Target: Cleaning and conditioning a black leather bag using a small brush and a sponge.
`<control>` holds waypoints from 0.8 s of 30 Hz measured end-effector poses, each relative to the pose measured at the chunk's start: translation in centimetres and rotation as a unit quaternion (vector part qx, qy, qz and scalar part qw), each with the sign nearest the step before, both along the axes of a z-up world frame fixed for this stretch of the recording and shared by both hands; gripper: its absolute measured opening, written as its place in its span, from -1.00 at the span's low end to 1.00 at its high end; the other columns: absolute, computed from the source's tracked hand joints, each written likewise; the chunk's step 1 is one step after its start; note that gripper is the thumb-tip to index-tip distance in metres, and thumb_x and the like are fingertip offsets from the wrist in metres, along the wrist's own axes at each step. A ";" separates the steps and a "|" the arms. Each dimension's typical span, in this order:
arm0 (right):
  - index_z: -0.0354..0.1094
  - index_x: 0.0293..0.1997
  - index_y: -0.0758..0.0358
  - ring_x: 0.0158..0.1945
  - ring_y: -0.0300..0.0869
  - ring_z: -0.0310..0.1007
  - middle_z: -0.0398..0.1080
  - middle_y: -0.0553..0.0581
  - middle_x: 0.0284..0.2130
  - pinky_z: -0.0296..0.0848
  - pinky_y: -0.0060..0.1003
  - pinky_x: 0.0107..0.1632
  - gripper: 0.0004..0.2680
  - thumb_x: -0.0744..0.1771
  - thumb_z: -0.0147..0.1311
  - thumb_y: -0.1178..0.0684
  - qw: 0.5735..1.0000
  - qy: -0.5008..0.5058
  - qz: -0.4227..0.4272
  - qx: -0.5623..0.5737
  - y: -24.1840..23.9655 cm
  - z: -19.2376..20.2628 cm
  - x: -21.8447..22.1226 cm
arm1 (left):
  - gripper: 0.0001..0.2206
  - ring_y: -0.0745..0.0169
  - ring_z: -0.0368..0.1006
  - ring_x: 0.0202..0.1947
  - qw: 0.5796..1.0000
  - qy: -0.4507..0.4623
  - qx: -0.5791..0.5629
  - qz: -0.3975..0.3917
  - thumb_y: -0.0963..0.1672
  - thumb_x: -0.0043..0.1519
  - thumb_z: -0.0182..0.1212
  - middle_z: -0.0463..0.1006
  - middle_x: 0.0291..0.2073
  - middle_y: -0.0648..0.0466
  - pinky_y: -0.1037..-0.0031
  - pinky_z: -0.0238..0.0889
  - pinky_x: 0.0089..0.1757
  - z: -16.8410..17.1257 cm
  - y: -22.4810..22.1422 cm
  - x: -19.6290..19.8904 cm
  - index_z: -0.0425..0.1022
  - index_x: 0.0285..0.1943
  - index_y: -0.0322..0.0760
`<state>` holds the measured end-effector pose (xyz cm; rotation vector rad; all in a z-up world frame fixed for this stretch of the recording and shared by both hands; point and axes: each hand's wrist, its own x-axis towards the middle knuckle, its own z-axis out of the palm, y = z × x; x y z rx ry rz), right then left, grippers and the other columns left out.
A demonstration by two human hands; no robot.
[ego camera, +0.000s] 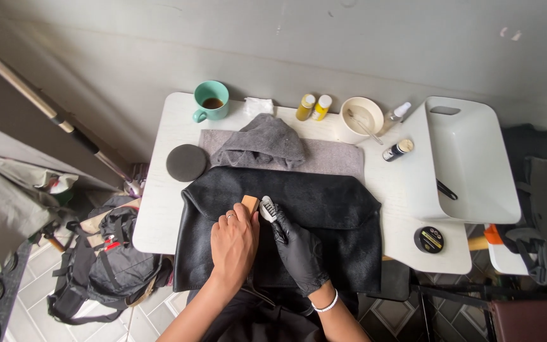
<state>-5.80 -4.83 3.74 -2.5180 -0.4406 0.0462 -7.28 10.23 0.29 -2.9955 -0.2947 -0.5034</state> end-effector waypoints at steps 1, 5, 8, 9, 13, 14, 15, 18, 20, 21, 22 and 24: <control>0.14 0.44 -0.13 -0.10 0.11 0.61 0.57 0.12 -0.01 0.57 -0.04 -0.18 -0.63 0.40 -0.06 -0.06 1.000 0.000 0.006 0.001 0.2 0.1 0.0 | -0.61 0.26 0.44 -0.47 1.000 0.000 0.001 0.006 0.13 0.38 0.01 0.48 -0.47 0.17 0.44 0.28 -0.40 -0.1 0.0 -0.3 0.40 -0.02 -0.23; 0.15 0.43 -0.10 -0.06 0.11 0.60 0.54 0.11 0.06 0.58 -0.08 -0.10 -0.62 0.39 -0.04 -0.01 1.000 0.001 0.015 0.023 0.4 1.0 0.0 | -0.61 0.24 0.45 -0.44 1.000 -0.002 0.002 0.012 0.12 0.39 -0.02 0.48 -0.44 0.13 0.44 0.29 -0.37 0.2 -0.1 0.0 0.38 -0.01 -0.24; 0.19 0.41 -0.10 -0.02 0.08 0.60 0.53 0.07 0.10 0.58 -0.12 -0.06 -0.64 0.39 -0.05 -0.03 0.999 0.005 0.012 0.034 -0.1 1.8 -0.9 | -0.60 0.25 0.44 -0.44 1.000 -0.013 0.017 0.004 0.11 0.40 -0.02 0.48 -0.43 0.12 0.45 0.29 -0.36 0.5 -0.3 0.8 0.39 0.01 -0.27; 0.22 0.39 -0.10 -0.03 0.05 0.62 0.55 0.07 0.05 0.58 -0.16 -0.05 -0.65 0.39 -0.04 -0.03 0.999 0.009 0.010 0.040 -0.3 2.0 -1.3 | -0.60 0.26 0.44 -0.45 1.000 -0.020 0.023 0.004 0.11 0.40 -0.01 0.48 -0.43 0.13 0.46 0.28 -0.37 0.6 -0.4 1.1 0.39 0.00 -0.27; 0.24 0.38 -0.01 0.06 0.00 0.60 0.53 0.11 0.10 0.58 -0.22 0.04 -0.67 0.40 -0.04 -0.02 0.997 -0.007 0.009 0.076 -1.6 1.6 -2.8 | -0.62 0.29 0.41 -0.47 0.998 -0.041 0.037 -0.009 0.11 0.37 0.02 0.44 -0.46 0.17 0.47 0.25 -0.40 0.0 -0.8 3.0 0.38 -0.04 -0.25; 0.25 0.36 0.02 0.00 -0.04 0.63 0.57 0.09 0.02 0.61 -0.24 -0.01 -0.67 0.40 -0.02 0.00 0.997 -0.013 0.005 0.082 -1.9 1.3 -3.1 | -0.64 0.27 0.43 -0.47 0.999 -0.034 0.029 -0.012 0.11 0.39 0.01 0.44 -0.47 0.16 0.46 0.27 -0.41 0.0 -0.9 3.5 0.37 -0.07 -0.23; 0.27 0.35 0.06 -0.07 -0.08 0.66 0.61 0.07 -0.06 0.63 -0.27 -0.05 -0.68 0.39 0.00 0.03 0.996 -0.019 0.001 0.087 -2.0 1.0 -3.5 | -0.65 0.26 0.44 -0.48 0.999 -0.027 0.020 -0.015 0.10 0.40 0.00 0.44 -0.47 0.16 0.44 0.28 -0.41 0.0 -0.9 3.9 0.36 -0.10 -0.20; 0.26 0.36 0.00 -0.07 -0.05 0.66 0.60 0.05 -0.02 0.62 -0.22 -0.09 -0.66 0.38 0.01 0.02 0.996 0.010 -0.015 0.089 -2.0 0.7 -3.7 | -0.63 0.23 0.46 -0.46 0.999 -0.034 0.000 -0.022 0.09 0.38 0.02 0.47 -0.46 0.13 0.42 0.31 -0.41 -0.2 -1.0 4.7 0.40 -0.03 -0.27; 0.26 0.36 0.01 -0.06 -0.04 0.65 0.60 0.07 -0.02 0.61 -0.22 -0.06 -0.66 0.38 0.00 0.02 0.996 0.019 -0.017 0.083 -1.9 1.3 -3.6 | -0.63 0.22 0.46 -0.46 0.999 -0.032 -0.008 -0.026 0.09 0.38 0.01 0.47 -0.45 0.12 0.42 0.31 -0.41 -0.2 -0.9 4.4 0.39 -0.02 -0.28; 0.26 0.36 0.02 -0.04 -0.04 0.65 0.60 0.08 -0.01 0.61 -0.22 -0.03 -0.65 0.38 0.00 0.01 0.996 0.029 -0.018 0.079 -1.7 1.6 -3.5 | -0.62 0.21 0.46 -0.45 0.999 -0.029 -0.014 -0.031 0.09 0.39 0.01 0.47 -0.45 0.12 0.42 0.31 -0.41 -0.2 -0.8 4.3 0.39 -0.01 -0.29; 0.26 0.36 0.02 -0.04 -0.04 0.65 0.60 0.08 -0.01 0.61 -0.22 -0.03 -0.65 0.38 0.00 0.01 0.996 0.029 -0.014 0.078 -1.5 1.5 -3.3 | -0.62 0.21 0.46 -0.45 0.999 -0.029 -0.014 -0.026 0.09 0.39 0.01 0.47 -0.45 0.12 0.42 0.31 -0.41 0.0 -0.7 4.0 0.39 -0.01 -0.29; 0.29 0.34 0.02 0.02 0.01 0.62 0.58 0.14 0.00 0.59 -0.19 0.05 -0.66 0.37 0.01 0.03 0.996 0.031 -0.020 0.086 -1.0 1.3 -2.9 | -0.61 0.22 0.45 -0.45 0.999 -0.032 -0.012 -0.033 0.10 0.37 0.04 0.48 -0.45 0.11 0.44 0.32 -0.39 0.1 -0.3 3.3 0.38 0.00 -0.28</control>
